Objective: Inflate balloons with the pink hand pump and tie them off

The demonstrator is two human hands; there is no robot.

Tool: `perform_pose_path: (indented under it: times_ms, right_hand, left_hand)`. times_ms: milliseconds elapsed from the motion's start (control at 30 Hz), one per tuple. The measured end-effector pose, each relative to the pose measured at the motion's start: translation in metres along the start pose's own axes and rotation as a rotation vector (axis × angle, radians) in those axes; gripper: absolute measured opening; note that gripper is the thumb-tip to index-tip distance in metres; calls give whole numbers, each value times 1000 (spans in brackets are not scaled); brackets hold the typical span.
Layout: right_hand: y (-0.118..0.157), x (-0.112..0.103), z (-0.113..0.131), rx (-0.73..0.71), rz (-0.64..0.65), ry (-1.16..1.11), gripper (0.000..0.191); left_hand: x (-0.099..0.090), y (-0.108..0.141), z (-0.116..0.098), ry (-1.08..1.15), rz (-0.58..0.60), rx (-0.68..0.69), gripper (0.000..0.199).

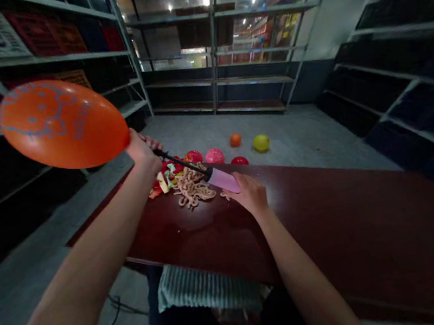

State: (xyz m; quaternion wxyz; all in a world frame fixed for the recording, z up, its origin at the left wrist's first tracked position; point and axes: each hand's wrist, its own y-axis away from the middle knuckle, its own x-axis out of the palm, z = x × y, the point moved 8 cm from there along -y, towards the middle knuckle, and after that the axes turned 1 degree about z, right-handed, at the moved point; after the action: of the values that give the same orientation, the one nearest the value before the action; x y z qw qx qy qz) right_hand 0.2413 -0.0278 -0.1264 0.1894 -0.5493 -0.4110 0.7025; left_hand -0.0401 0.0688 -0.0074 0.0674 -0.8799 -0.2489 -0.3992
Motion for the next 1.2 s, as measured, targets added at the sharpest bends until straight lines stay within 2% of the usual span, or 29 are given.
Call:
perform_pose_path:
  times_ms: [133, 233, 267, 333, 400, 533, 600, 667, 767, 867, 1000, 1100, 1200]
  right_hand:
    - [-8, 7, 7, 96, 30, -83, 47]
    - [-5, 6, 10, 178, -8, -203, 50]
    - [-2, 4, 10, 194, -28, -243, 52]
    - [4, 3, 8, 225, -44, -306, 55]
    - [9, 2, -1, 280, -51, -332, 53]
    - [12, 1, -27, 382, -77, -275, 48]
    - [11, -1, -40, 401, -105, -214, 46]
    - [10, -5, -51, 412, -141, -137, 43]
    - [9, -9, -60, 411, -161, -22, 42]
    - [8, -10, -62, 388, -134, 62, 43]
    - [3, -13, -57, 331, -93, 134, 44]
    - [-3, -17, -48, 262, -37, 173, 42]
    - [-8, -22, -35, 175, 4, 208, 42]
  left_hand:
    - [32, 1, -22, 13, 132, 51, 48]
    - [69, 25, -33, 29, 277, 78, 49]
    - [84, 37, -32, 35, 358, 68, 49]
    - [112, 61, -26, 22, 468, 37, 50]
    - [134, 78, -15, 6, 520, 27, 53]
    - [161, 83, 21, -64, 549, 66, 56]
    - [161, 78, 47, -107, 522, 69, 57]
    - [154, 74, 79, -104, 488, 20, 56]
    - [131, 75, 124, -76, 414, -37, 56]
    - [110, 81, 154, -58, 383, -71, 59]
    - [96, 78, 164, -42, 377, -130, 60]
    - [82, 68, 154, -20, 311, -174, 57]
    - [59, 60, 140, 4, 198, -189, 52]
